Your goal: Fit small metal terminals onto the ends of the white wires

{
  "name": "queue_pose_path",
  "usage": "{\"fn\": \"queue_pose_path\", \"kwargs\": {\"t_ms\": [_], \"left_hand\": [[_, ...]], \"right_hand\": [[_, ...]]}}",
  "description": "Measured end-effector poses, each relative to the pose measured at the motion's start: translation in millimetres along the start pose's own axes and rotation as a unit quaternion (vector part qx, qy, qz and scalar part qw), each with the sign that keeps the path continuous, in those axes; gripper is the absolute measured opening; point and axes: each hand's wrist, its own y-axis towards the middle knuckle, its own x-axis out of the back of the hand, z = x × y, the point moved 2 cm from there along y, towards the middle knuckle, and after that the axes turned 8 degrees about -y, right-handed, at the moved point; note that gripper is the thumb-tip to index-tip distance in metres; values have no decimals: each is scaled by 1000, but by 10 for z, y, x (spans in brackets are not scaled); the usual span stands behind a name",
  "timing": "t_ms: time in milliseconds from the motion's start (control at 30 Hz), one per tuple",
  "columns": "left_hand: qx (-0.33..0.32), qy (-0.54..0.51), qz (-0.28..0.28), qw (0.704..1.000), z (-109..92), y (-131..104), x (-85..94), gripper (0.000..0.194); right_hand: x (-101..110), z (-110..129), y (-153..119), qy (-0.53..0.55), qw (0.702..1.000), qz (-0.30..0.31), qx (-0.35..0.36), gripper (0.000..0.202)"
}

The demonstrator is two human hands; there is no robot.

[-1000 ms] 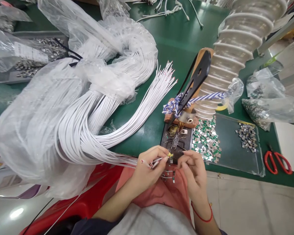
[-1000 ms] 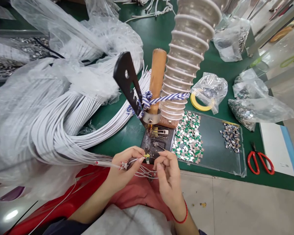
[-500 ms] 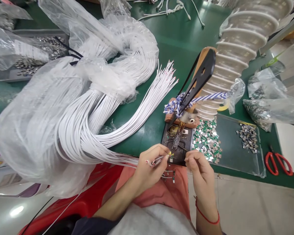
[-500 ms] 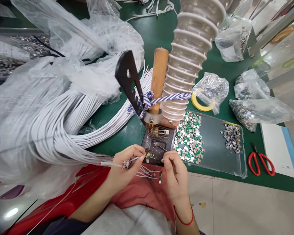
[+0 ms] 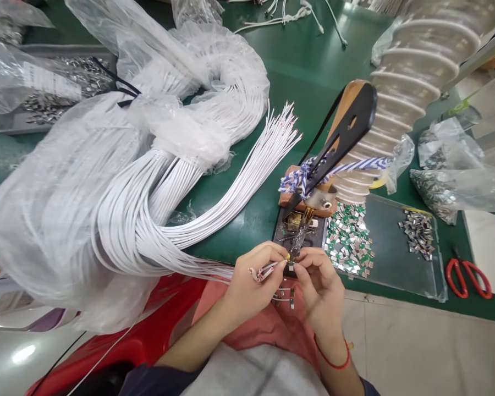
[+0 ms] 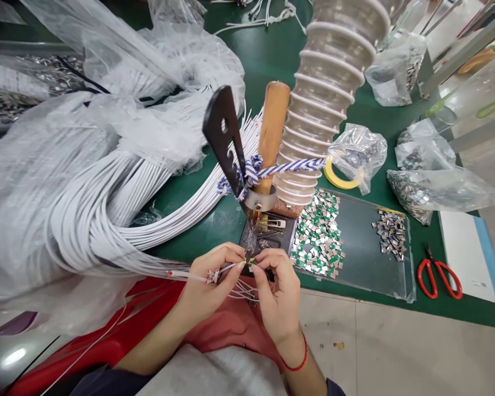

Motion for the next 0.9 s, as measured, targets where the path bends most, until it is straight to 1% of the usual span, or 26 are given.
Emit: {"fn": "queue_pose_path", "kwargs": {"t_ms": [200, 433, 667, 900], "left_hand": [[3, -10, -21, 1000, -39, 28, 13, 19], [-10, -12, -17, 1000, -86, 29, 30, 18], [38, -21, -24, 999, -121, 58, 11, 20], [92, -79, -42, 992, -76, 32, -3, 18]], "right_hand": [[-20, 35, 2, 36, 999, -9, 3, 13], [-34, 22, 10, 50, 999, -18, 12, 13], [-33, -12, 12, 48, 998, -25, 23, 14], [-23, -5, 16, 41, 998, -22, 43, 16]]}}
